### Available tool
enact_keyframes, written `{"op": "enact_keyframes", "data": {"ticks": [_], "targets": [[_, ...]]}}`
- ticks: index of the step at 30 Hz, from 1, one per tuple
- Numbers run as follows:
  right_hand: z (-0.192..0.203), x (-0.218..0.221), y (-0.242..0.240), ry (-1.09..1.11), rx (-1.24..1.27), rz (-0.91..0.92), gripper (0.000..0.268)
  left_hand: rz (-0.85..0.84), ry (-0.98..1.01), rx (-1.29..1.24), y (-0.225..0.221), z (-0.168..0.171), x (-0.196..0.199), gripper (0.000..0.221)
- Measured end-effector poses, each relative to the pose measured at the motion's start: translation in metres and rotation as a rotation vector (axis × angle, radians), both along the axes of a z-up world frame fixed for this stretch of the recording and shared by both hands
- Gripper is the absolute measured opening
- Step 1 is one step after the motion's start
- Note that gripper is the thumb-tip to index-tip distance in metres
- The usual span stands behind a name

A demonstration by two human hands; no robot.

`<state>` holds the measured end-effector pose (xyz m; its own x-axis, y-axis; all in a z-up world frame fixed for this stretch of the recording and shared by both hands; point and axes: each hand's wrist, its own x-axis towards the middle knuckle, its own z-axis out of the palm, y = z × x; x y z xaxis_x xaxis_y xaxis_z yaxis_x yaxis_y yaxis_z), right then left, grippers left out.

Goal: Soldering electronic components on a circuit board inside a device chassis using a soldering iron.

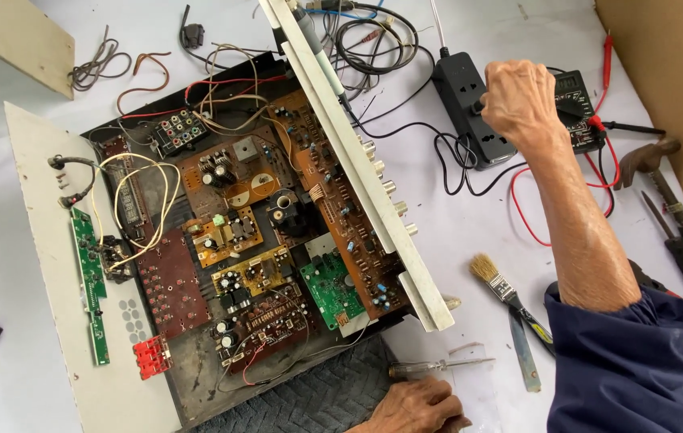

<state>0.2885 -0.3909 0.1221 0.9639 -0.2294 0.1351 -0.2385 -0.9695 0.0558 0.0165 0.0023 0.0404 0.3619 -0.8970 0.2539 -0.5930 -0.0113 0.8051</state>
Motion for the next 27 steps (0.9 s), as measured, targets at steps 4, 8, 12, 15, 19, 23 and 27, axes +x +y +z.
{"op": "enact_keyframes", "data": {"ticks": [4,8,12,15,19,23,27], "targets": [[0.003,-0.006,0.002,0.0,0.04,0.014,0.025,-0.003,0.0,-0.02,0.002,0.004,0.002,0.029],[0.001,-0.017,0.005,-0.052,0.074,0.021,0.018,-0.004,0.014,-0.002,0.003,-0.01,-0.005,0.026],[0.006,-0.011,0.004,0.011,0.119,0.001,0.019,0.005,-0.015,-0.04,0.003,0.008,0.002,0.027],[0.004,-0.012,0.001,-0.021,0.081,0.025,0.02,-0.006,0.024,-0.027,0.004,-0.001,-0.001,0.025],[-0.002,-0.011,0.006,-0.042,0.094,-0.028,0.028,0.016,0.022,0.024,0.004,0.0,-0.006,0.025],[-0.007,-0.002,0.012,-0.035,0.043,-0.075,0.024,0.031,-0.039,0.063,-0.001,-0.01,-0.006,0.024],[-0.015,-0.003,0.011,-0.083,0.033,-0.065,0.025,0.026,-0.005,0.162,-0.002,-0.003,-0.006,0.035]]}}
